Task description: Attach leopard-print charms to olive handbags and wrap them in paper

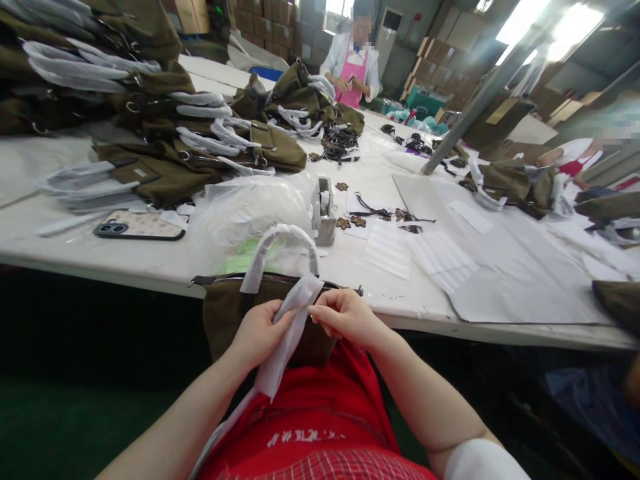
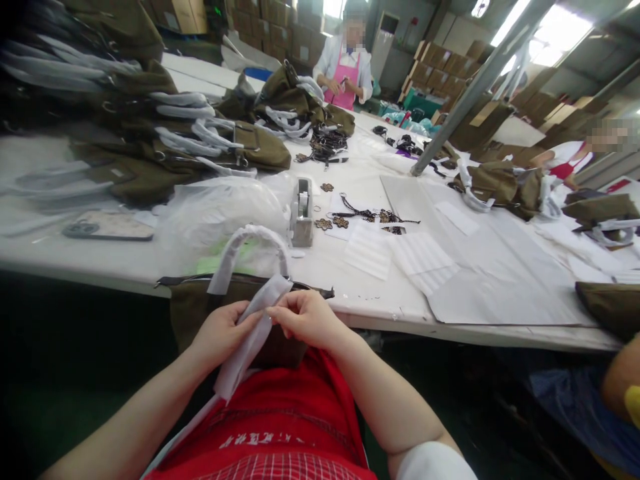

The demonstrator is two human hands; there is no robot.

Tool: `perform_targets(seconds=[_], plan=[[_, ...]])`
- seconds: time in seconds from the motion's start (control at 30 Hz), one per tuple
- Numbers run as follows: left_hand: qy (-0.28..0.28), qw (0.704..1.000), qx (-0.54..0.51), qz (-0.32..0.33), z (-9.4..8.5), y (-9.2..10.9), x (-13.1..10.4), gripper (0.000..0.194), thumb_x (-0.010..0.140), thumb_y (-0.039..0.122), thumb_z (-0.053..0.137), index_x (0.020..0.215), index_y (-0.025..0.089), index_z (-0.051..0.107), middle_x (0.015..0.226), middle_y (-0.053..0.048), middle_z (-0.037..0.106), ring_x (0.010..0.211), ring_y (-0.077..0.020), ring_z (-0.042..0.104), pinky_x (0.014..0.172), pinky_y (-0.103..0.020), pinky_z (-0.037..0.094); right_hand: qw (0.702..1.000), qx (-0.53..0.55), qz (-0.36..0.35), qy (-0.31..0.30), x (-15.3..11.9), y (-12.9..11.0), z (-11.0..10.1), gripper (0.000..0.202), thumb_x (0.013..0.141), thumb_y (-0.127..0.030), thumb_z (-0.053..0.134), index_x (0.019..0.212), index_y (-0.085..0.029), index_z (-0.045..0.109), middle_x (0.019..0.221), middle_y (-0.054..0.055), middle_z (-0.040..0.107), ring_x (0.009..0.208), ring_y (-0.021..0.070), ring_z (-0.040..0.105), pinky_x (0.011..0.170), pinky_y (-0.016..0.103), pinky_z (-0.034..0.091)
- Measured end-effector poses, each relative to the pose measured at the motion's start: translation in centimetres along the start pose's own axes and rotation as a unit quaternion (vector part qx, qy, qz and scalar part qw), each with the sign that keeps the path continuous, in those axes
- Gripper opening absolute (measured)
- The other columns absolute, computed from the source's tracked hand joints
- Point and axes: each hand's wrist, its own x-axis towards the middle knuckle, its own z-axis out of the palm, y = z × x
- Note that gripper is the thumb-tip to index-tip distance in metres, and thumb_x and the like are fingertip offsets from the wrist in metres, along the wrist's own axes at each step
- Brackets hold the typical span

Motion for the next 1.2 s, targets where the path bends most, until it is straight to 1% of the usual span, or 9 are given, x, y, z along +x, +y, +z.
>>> perform_targets(seconds=[0.13, 0.37, 0.5, 0.6, 0.7, 0.83, 0.9, 1.03, 1.2], plan=[[-0.031, 0.999, -0.027, 0.006, -0.1, 0.1, -0.2, 0.034, 0.08, 0.046, 0.059, 0.086, 0.014, 0.069, 0.077, -0.004, 0.072, 0.073, -0.0232, 0.064, 0.064, -0.027, 0.046, 1.0, -0.01, 0.004, -0.023, -0.2, 0.4, 0.9, 0.031, 0.082, -0.048, 0.064, 0.073, -0.018, 0.06, 0.049, -0.005, 0.052, 0.04, 0.0072, 0.04, 0.039, 0.02, 0.028], [-0.05, 0.998, -0.019, 0.031, -0.6, 0.8, -1.0, 0.029, 0.078, 0.033, 0.056, 0.095, 0.014, 0.068, 0.084, -0.004, 0.072, 0.078, -0.0232, 0.065, 0.07, -0.03, 0.048, 0.987, -0.145, 0.056, 0.033, 1.1, 2.2, 1.8, 0.025, 0.084, -0.035, 0.063, 0.067, -0.017, 0.062, 0.049, -0.003, 0.055, 0.042, 0.0078, 0.046, 0.042, 0.02, 0.032], [-0.034, 0.999, 0.007, 0.033, -0.9, 1.5, -1.3, 0.026, 0.074, 0.027, 0.054, 0.093, 0.017, 0.069, 0.085, -0.002, 0.072, 0.079, -0.0228, 0.065, 0.074, -0.031, 0.048, 0.96, -0.264, 0.064, 0.073, 1.4, 2.0, 1.7, 0.04, 0.081, -0.047, 0.066, 0.056, -0.017, 0.059, 0.049, 0.001, 0.058, 0.044, 0.0101, 0.05, 0.044, 0.022, 0.032], [-0.034, 0.996, -0.086, -0.01, -1.1, 1.5, -1.6, 0.026, 0.073, 0.031, 0.059, 0.093, 0.017, 0.069, 0.086, -0.002, 0.072, 0.08, -0.023, 0.065, 0.073, -0.03, 0.049, 0.932, -0.338, 0.077, 0.102, 1.4, 2.2, 1.5, 0.056, 0.076, -0.064, 0.065, 0.046, -0.018, 0.053, 0.046, 0.003, 0.055, 0.044, 0.0117, 0.049, 0.044, 0.025, 0.03], [-0.081, 0.961, -0.248, -0.088, -1.1, 0.7, -1.7, 0.039, 0.072, 0.042, 0.068, 0.101, 0.016, 0.066, 0.085, -0.004, 0.072, 0.074, -0.0209, 0.065, 0.066, -0.028, 0.05, 0.969, -0.224, 0.089, 0.05, 1.0, 3.1, 1.3, 0.056, 0.08, -0.068, 0.057, 0.054, -0.017, 0.058, 0.049, 0.002, 0.056, 0.042, 0.0111, 0.048, 0.043, 0.025, 0.032], [-0.144, 0.916, -0.342, -0.154, -1.4, -0.7, -2.5, 0.052, 0.073, 0.052, 0.071, 0.108, 0.014, 0.063, 0.083, -0.006, 0.072, 0.07, -0.0192, 0.066, 0.063, -0.027, 0.05, 0.996, 0.038, 0.057, -0.053, -0.1, 4.3, 1.2, 0.045, 0.075, -0.055, 0.071, 0.094, -0.015, 0.063, 0.07, 0.001, 0.064, 0.052, 0.01, 0.055, 0.048, 0.021, 0.041], [-0.139, 0.929, -0.314, -0.139, -1.8, -1.4, -3.3, 0.055, 0.074, 0.053, 0.07, 0.113, 0.015, 0.061, 0.094, -0.008, 0.073, 0.085, -0.0232, 0.068, 0.073, -0.031, 0.053, 0.991, 0.092, 0.057, -0.083, -0.6, 4.6, 1.7, 0.05, 0.072, -0.051, 0.075, 0.104, -0.015, 0.061, 0.079, 0.003, 0.066, 0.058, 0.0105, 0.059, 0.048, 0.019, 0.042], [-0.125, 0.971, -0.194, -0.059, -2.3, -2.2, -5.5, 0.065, 0.078, 0.055, 0.064, 0.129, 0.017, 0.052, 0.121, -0.013, 0.066, 0.111, -0.0307, 0.062, 0.095, -0.042, 0.049, 0.987, 0.109, 0.085, -0.082, -0.4, 5.0, 3.9, 0.047, 0.075, -0.057, 0.069, 0.086, -0.012, 0.062, 0.069, 0.003, 0.065, 0.048, 0.0091, 0.055, 0.042, 0.019, 0.037], [-0.009, 1.0, 0.01, 0.007, -1.6, -2.3, -7.6, 0.07, 0.087, 0.041, 0.057, 0.148, 0.018, 0.03, 0.145, -0.015, 0.048, 0.129, -0.0302, 0.05, 0.108, -0.048, 0.039, 0.991, 0.101, 0.084, -0.029, 1.5, 5.1, 6.6, 0.038, 0.073, -0.051, 0.07, 0.073, -0.014, 0.061, 0.051, -0.002, 0.055, 0.04, 0.0079, 0.046, 0.04, 0.02, 0.035]])
